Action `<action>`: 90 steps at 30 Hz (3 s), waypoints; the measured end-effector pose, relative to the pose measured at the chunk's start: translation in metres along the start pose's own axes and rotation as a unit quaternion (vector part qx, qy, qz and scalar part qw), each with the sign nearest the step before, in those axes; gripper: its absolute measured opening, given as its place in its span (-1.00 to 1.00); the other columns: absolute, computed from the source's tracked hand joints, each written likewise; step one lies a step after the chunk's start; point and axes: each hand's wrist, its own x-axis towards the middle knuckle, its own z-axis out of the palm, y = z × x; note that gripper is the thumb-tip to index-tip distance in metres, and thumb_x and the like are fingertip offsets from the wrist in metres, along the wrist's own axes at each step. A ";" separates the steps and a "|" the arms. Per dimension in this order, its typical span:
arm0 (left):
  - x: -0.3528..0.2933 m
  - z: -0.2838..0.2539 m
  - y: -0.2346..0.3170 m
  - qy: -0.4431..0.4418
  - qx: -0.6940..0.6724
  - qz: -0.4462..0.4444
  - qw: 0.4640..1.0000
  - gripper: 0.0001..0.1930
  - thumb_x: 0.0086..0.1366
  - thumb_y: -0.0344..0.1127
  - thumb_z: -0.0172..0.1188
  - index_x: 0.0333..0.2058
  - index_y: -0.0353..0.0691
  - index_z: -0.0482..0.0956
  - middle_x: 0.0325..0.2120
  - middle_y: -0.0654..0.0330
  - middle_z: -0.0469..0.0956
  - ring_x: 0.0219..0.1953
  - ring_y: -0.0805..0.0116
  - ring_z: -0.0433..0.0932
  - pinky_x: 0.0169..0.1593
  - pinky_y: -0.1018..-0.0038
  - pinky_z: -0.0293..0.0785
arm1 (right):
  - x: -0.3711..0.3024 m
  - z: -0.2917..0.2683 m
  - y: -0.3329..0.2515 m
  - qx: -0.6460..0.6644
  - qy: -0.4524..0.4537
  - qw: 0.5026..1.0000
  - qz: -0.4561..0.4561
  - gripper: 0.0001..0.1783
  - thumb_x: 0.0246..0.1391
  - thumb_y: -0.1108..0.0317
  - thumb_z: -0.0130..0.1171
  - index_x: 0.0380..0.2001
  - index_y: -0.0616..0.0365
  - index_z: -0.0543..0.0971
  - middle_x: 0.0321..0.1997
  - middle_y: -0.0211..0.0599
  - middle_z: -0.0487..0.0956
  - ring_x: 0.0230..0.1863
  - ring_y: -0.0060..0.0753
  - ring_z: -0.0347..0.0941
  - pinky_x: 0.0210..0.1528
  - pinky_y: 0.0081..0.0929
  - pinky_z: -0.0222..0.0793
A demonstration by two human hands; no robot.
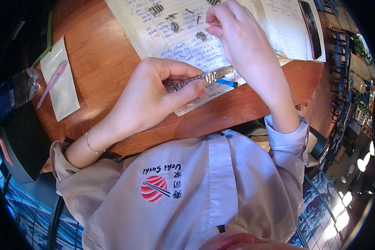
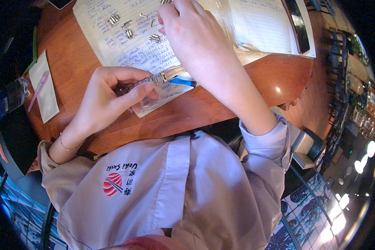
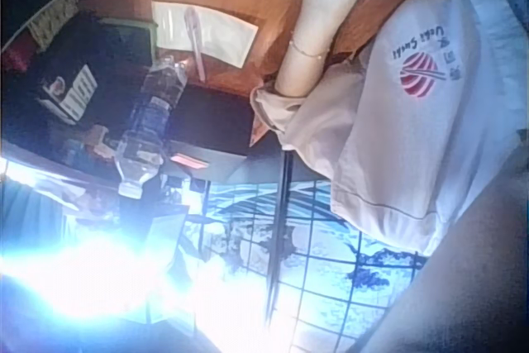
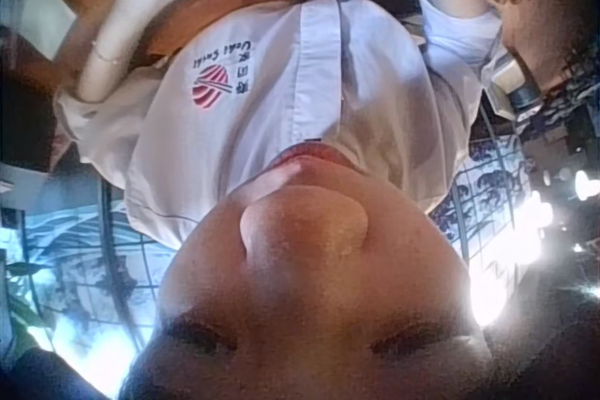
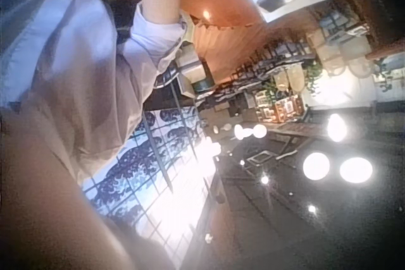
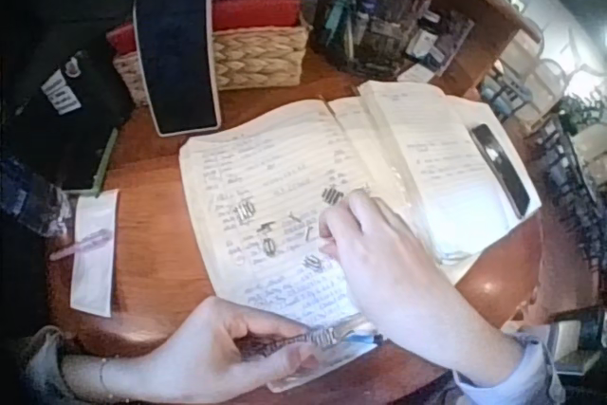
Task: The person removes a metal watch from their wrist and uses a small blue tool to adjust the watch band links. They repeatedly push pins and reassemble the band while seated at a wooden table with a notebook and scattered parts.
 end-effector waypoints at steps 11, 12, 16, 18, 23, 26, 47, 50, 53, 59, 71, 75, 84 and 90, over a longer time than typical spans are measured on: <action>0.000 -0.001 0.001 -0.007 0.018 0.024 1.000 -0.80 0.26 -0.38 0.19 -0.26 -0.46 0.59 -0.51 0.17 0.62 -0.49 0.60 0.53 -0.44 0.63 0.49 | 0.000 0.007 0.023 0.032 -0.005 0.997 -0.068 -0.85 0.11 0.44 0.05 -0.35 0.30 0.35 -0.28 -0.07 0.36 -0.18 -0.07 0.37 -0.10 -0.32 0.32; 0.000 -0.001 0.000 -0.007 0.015 0.022 1.000 -0.79 0.26 -0.39 0.19 -0.26 -0.47 0.59 -0.51 0.16 0.62 -0.49 0.60 0.54 -0.44 0.63 0.49 | 0.001 0.009 0.024 0.049 0.001 0.997 -0.065 -0.85 0.11 0.44 0.06 -0.36 0.30 0.34 -0.28 -0.07 0.37 -0.19 -0.07 0.37 -0.11 -0.32 0.32; 0.000 0.000 0.000 -0.007 0.006 0.016 1.000 -0.79 0.25 -0.39 0.19 -0.25 -0.47 0.59 -0.51 0.16 0.62 -0.49 0.59 0.53 -0.45 0.62 0.49 | -0.005 -0.003 0.011 0.188 0.005 0.982 0.017 -0.89 0.07 0.48 0.09 -0.36 0.27 0.40 -0.35 -0.12 0.47 -0.27 -0.09 0.42 -0.18 -0.37 0.35; 0.000 0.001 0.000 -0.005 0.007 0.015 1.000 -0.79 0.25 -0.40 0.20 -0.25 -0.47 0.59 -0.52 0.17 0.62 -0.50 0.60 0.53 -0.44 0.62 0.49 | -0.012 -0.005 0.013 0.253 0.016 0.967 0.016 -0.92 0.06 0.52 0.14 -0.34 0.27 0.53 -0.38 -0.24 0.53 -0.34 -0.27 0.49 -0.25 -0.48 0.39; -0.001 0.000 -0.004 0.006 0.073 0.059 0.996 -0.82 0.21 -0.40 0.22 -0.28 -0.43 0.61 -0.54 0.15 0.62 -0.50 0.59 0.52 -0.40 0.58 0.48 | -0.017 -0.021 0.003 0.211 -0.057 0.967 -0.131 -0.91 0.01 0.60 0.11 -0.35 0.31 0.51 -0.39 -0.20 0.53 -0.36 -0.26 0.49 -0.28 -0.51 0.40; 0.000 0.001 -0.006 0.009 0.105 0.088 0.991 -0.82 0.19 -0.40 0.24 -0.29 -0.41 0.61 -0.54 0.13 0.62 -0.48 0.57 0.53 -0.36 0.56 0.49 | -0.020 -0.022 0.001 0.196 -0.066 0.965 -0.164 -0.87 -0.02 0.62 0.12 -0.34 0.31 0.51 -0.39 -0.19 0.53 -0.37 -0.30 0.50 -0.30 -0.51 0.41; 0.000 0.000 -0.003 0.000 0.132 0.094 0.987 -0.85 0.19 -0.42 0.22 -0.32 -0.40 0.60 -0.55 0.07 0.60 -0.49 0.50 0.57 -0.34 0.51 0.52 | -0.024 -0.020 -0.013 0.253 -0.103 0.962 -0.018 -0.83 -0.06 0.64 0.18 -0.34 0.27 0.47 -0.43 -0.25 0.56 -0.38 -0.44 0.57 -0.29 -0.55 0.45; 0.000 0.001 -0.005 0.003 0.122 0.093 0.988 -0.84 0.21 -0.41 0.21 -0.31 -0.41 0.60 -0.55 0.08 0.60 -0.49 0.51 0.56 -0.34 0.51 0.52 | -0.027 -0.019 -0.016 0.248 -0.091 0.965 0.001 -0.84 -0.06 0.64 0.19 -0.36 0.27 0.47 -0.45 -0.28 0.55 -0.38 -0.50 0.56 -0.27 -0.58 0.46; 0.000 0.001 -0.007 0.003 0.106 0.087 0.991 -0.83 0.23 -0.39 0.21 -0.30 -0.42 0.60 -0.54 0.10 0.61 -0.49 0.53 0.56 -0.33 0.53 0.52 | -0.028 -0.016 -0.020 0.265 -0.080 0.961 0.015 -0.84 -0.06 0.66 0.19 -0.37 0.28 0.47 -0.46 -0.32 0.54 -0.38 -0.55 0.54 -0.25 -0.60 0.46; 0.000 0.000 -0.007 -0.008 0.071 0.063 0.995 -0.83 0.25 -0.39 0.20 -0.30 -0.43 0.58 -0.54 0.15 0.60 -0.50 0.56 0.54 -0.38 0.56 0.50 | -0.028 -0.014 -0.020 0.299 -0.077 0.951 0.029 -0.86 -0.04 0.66 0.18 -0.38 0.29 0.47 -0.46 -0.36 0.54 -0.33 -0.60 0.52 -0.21 -0.61 0.46; 0.000 0.001 -0.007 -0.006 -0.012 0.047 0.999 -0.60 0.26 -0.33 0.23 -0.09 -0.29 0.20 -0.46 0.09 0.64 -0.52 0.55 0.54 -0.47 0.66 0.47 | -0.031 -0.015 -0.019 0.395 -0.128 0.900 0.135 -0.84 0.07 0.53 0.20 -0.24 0.31 0.59 -0.28 -0.30 0.63 -0.23 -0.60 0.54 -0.13 -0.62 0.45; 0.000 0.001 -0.009 -0.006 -0.010 0.049 0.999 -0.63 0.26 -0.34 0.21 -0.12 -0.26 0.19 -0.44 0.08 0.64 -0.54 0.55 0.54 -0.49 0.66 0.47 | -0.033 -0.015 -0.017 0.414 -0.142 0.885 0.157 -0.85 0.09 0.52 0.19 -0.25 0.35 0.59 -0.27 -0.29 0.62 -0.22 -0.61 0.53 -0.11 -0.63 0.45; 0.002 -0.002 -0.008 -0.023 -0.026 0.048 0.998 -0.66 0.28 -0.37 0.19 -0.14 -0.26 0.19 -0.42 0.07 0.64 -0.51 0.56 0.54 -0.49 0.65 0.49 | -0.035 -0.014 -0.017 0.488 -0.136 0.842 0.187 -0.85 0.13 0.51 0.16 -0.24 0.33 0.58 -0.27 -0.31 0.62 -0.22 -0.62 0.52 -0.08 -0.65 0.42; 0.002 -0.003 -0.008 -0.033 -0.035 0.034 0.998 -0.64 0.26 -0.37 0.21 -0.12 -0.26 0.20 -0.43 0.10 0.62 -0.51 0.57 0.53 -0.46 0.65 0.49 | -0.040 -0.009 -0.027 0.436 -0.092 0.883 0.147 -0.84 0.18 0.50 0.09 -0.20 0.33 0.55 -0.20 -0.30 0.59 -0.17 -0.61 0.50 -0.07 -0.64 0.42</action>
